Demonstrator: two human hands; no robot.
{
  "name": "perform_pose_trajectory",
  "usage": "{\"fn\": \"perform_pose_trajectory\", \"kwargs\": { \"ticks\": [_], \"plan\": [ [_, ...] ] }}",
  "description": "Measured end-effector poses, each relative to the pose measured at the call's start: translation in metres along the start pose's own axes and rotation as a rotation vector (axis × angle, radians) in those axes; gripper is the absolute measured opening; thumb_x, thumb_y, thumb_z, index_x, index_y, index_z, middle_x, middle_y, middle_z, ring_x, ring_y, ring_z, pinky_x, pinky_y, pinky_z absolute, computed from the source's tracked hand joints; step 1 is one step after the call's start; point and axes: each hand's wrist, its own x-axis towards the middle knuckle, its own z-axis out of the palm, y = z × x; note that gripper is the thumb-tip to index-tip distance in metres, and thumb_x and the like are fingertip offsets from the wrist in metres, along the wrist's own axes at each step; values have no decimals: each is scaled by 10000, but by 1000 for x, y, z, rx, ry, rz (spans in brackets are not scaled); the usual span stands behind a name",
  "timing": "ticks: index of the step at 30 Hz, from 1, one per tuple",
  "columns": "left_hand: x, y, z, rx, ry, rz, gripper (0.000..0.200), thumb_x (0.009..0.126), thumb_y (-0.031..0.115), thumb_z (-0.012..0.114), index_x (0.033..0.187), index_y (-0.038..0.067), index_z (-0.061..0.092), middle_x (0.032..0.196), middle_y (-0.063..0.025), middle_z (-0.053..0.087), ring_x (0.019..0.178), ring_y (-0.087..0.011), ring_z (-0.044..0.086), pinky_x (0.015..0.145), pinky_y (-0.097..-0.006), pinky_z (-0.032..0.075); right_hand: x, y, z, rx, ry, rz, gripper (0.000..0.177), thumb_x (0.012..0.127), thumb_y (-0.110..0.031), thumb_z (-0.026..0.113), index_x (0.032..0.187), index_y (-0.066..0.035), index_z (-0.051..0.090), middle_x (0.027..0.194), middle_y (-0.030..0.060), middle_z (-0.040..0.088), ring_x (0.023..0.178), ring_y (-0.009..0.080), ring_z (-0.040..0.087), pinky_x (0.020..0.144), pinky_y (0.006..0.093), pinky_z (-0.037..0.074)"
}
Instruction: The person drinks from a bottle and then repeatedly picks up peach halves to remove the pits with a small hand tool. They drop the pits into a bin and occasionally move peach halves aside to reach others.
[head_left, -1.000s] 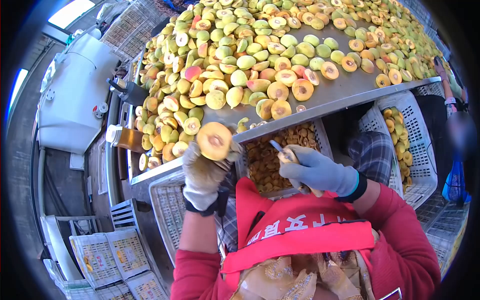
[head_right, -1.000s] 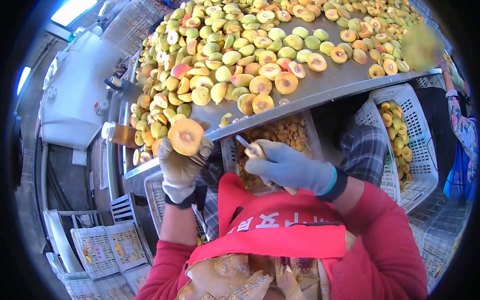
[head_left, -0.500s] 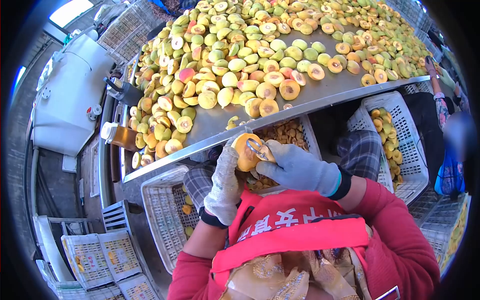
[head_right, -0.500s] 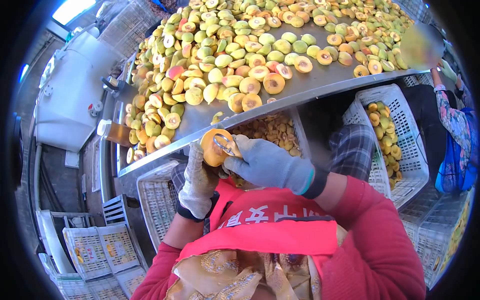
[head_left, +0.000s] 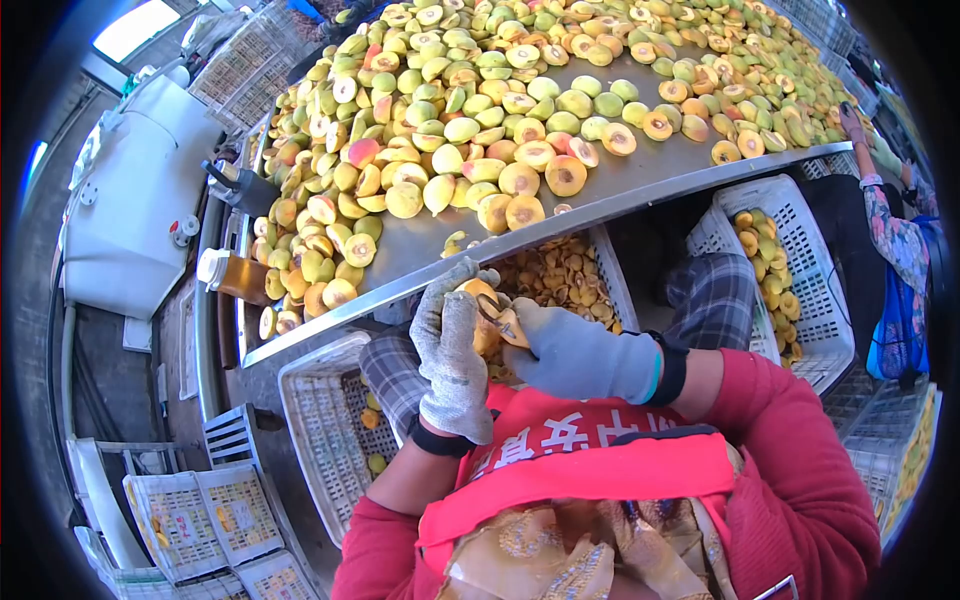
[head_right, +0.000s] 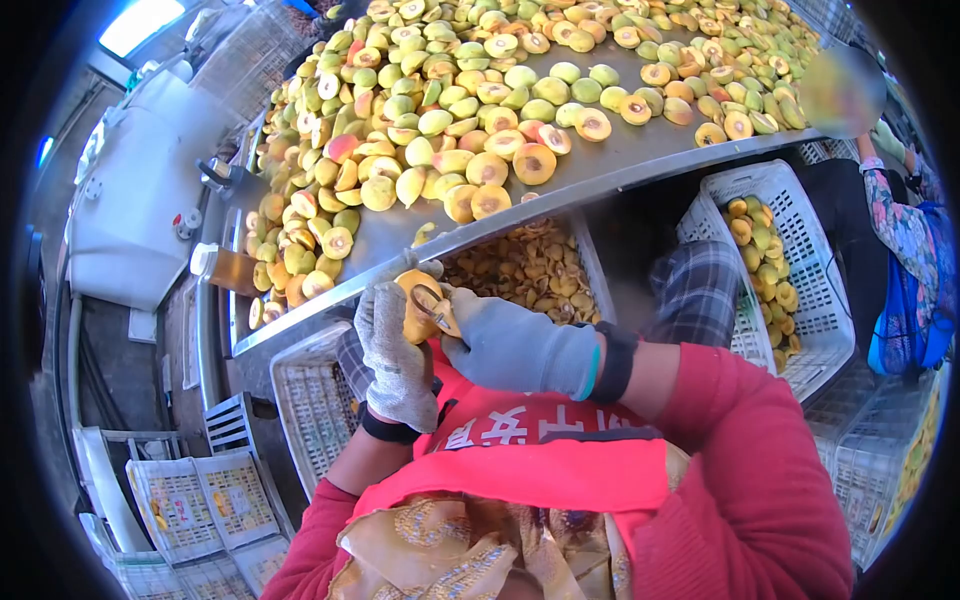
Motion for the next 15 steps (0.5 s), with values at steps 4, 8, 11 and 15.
{"fn": "perform_pose_trajectory", "kwargs": {
  "ticks": [4,8,11,15],
  "plan": [
    [-2,-5,4,18,3,87,332,917,188,525,1168,-30,538,1045,-127,610,901,-184,591,826,-306,476,-1,-6,2,100,-60,107,312,846,-194,527,1039,42,462,870,261,610,806,416,613,706,440,494],
    [11,7,-12,136,-228,-181,313,912,177,533,1123,-51,572,1035,-125,621,898,-181,603,819,-299,482,-6,-1,-1,38,-167,230,310,843,-197,526,1047,27,461,819,242,608,734,383,623,661,421,511],
    [17,4,-17,45,-281,-336,283,903,140,525,1087,-65,588,1007,-126,629,875,-174,607,799,-293,484,-8,-17,-13,198,-270,408,282,835,-193,524,1030,2,465,727,175,591,585,281,615,536,363,510],
    [26,3,-23,51,-308,-359,238,907,151,536,1032,-37,611,974,-96,631,834,-148,592,773,-286,476,-6,-16,-23,603,-394,548,230,818,-176,526,985,-28,471,638,72,536,444,141,540,401,273,453]
  ]
}}
